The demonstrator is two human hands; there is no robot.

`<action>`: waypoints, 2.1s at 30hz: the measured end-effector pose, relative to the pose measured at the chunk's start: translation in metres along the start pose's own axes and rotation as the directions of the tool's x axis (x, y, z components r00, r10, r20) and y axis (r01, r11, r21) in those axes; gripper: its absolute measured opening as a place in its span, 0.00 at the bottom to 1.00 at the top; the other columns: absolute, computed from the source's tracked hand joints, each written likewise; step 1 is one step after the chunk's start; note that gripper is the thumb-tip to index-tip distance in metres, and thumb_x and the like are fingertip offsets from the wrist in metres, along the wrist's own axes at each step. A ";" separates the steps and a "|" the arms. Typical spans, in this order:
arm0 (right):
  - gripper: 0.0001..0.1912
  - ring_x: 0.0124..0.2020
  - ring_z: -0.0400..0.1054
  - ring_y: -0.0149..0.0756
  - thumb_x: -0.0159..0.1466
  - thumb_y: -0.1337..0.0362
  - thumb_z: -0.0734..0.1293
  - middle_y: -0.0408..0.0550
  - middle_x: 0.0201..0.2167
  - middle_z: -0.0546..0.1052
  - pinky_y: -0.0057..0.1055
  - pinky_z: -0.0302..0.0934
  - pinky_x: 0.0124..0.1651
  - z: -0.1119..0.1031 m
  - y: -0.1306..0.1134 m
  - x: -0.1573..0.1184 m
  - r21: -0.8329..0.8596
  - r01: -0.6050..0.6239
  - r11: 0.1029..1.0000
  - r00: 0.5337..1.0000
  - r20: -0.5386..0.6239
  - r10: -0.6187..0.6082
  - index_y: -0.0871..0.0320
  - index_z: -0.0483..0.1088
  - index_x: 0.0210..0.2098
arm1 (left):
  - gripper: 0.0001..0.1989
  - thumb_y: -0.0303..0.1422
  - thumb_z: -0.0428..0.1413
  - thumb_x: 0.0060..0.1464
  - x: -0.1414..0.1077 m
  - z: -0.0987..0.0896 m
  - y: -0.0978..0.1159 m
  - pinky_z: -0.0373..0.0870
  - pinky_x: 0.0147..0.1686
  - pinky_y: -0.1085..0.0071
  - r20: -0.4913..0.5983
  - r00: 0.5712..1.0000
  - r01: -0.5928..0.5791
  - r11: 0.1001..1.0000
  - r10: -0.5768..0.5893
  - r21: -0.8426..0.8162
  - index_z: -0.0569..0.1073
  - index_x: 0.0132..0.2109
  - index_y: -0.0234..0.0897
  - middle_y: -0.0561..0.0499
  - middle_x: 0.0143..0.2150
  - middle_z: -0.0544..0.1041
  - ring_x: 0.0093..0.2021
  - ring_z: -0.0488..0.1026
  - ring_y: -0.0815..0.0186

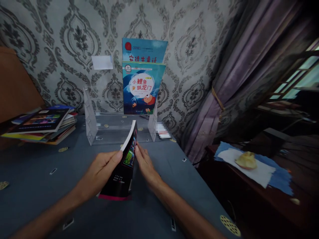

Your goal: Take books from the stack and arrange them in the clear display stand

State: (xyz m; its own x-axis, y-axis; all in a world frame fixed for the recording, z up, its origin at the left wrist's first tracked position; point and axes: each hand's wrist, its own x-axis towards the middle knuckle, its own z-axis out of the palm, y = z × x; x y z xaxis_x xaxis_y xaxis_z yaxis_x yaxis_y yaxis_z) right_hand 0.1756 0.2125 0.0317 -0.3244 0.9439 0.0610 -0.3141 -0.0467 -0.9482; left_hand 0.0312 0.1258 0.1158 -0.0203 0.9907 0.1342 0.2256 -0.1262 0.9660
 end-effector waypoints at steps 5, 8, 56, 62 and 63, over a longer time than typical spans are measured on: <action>0.36 0.45 0.74 0.45 0.56 0.32 0.67 0.51 0.44 0.80 0.43 0.68 0.48 0.009 -0.013 -0.005 0.209 -0.161 0.965 0.974 0.189 0.122 0.53 0.75 0.51 | 0.07 0.36 0.62 0.53 -0.002 0.006 0.010 0.69 0.53 0.64 -0.019 0.981 -0.186 0.965 0.193 0.185 0.83 0.39 0.43 0.48 0.38 0.81 0.45 0.77 0.55; 0.40 0.48 0.74 0.47 0.58 0.28 0.60 0.53 0.42 0.81 0.43 0.68 0.49 0.011 -0.015 -0.007 0.351 -0.317 0.881 0.927 0.309 0.211 0.56 0.76 0.46 | 0.21 0.35 0.63 0.52 -0.003 0.016 -0.010 0.55 0.67 0.52 0.021 0.982 -0.188 0.949 0.189 0.254 0.79 0.55 0.46 0.46 0.58 0.77 0.62 0.69 0.48; 0.21 0.38 0.77 0.43 0.54 0.65 0.73 0.49 0.38 0.82 0.37 0.70 0.40 -0.029 0.018 0.023 -0.587 -0.050 0.808 0.995 0.044 0.093 0.58 0.70 0.47 | 0.27 0.48 0.57 0.57 0.009 -0.041 -0.087 0.74 0.37 0.61 0.046 0.924 0.309 0.810 -0.380 0.498 0.66 0.57 0.37 0.41 0.43 0.80 0.42 0.79 0.50; 0.22 0.40 0.76 0.42 0.55 0.66 0.72 0.47 0.39 0.82 0.35 0.68 0.43 -0.028 0.011 0.021 -0.668 0.038 0.743 0.992 0.115 0.052 0.58 0.71 0.49 | 0.24 0.27 0.42 0.65 0.024 -0.007 -0.063 0.73 0.45 0.58 0.147 0.986 -0.120 0.269 -0.082 0.956 0.61 0.66 0.39 0.38 0.56 0.72 0.55 0.71 0.51; 0.21 0.39 0.76 0.42 0.55 0.67 0.72 0.46 0.37 0.82 0.35 0.67 0.42 -0.028 0.010 0.020 -0.660 0.043 0.750 0.993 0.114 0.044 0.58 0.71 0.49 | 0.29 0.24 0.42 0.63 0.029 0.001 -0.064 0.72 0.46 0.59 0.212 0.975 -0.187 0.287 -0.059 0.940 0.56 0.69 0.40 0.38 0.58 0.70 0.57 0.70 0.52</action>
State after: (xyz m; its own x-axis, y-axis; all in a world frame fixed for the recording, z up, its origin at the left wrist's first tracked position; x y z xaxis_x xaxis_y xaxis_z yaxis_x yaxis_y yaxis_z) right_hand 0.1908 0.2400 0.0148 -0.4371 0.8978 0.0546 0.3399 0.2211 -0.9141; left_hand 0.0170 0.1625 0.0580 0.1733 0.9845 0.0270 0.9837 -0.1744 0.0446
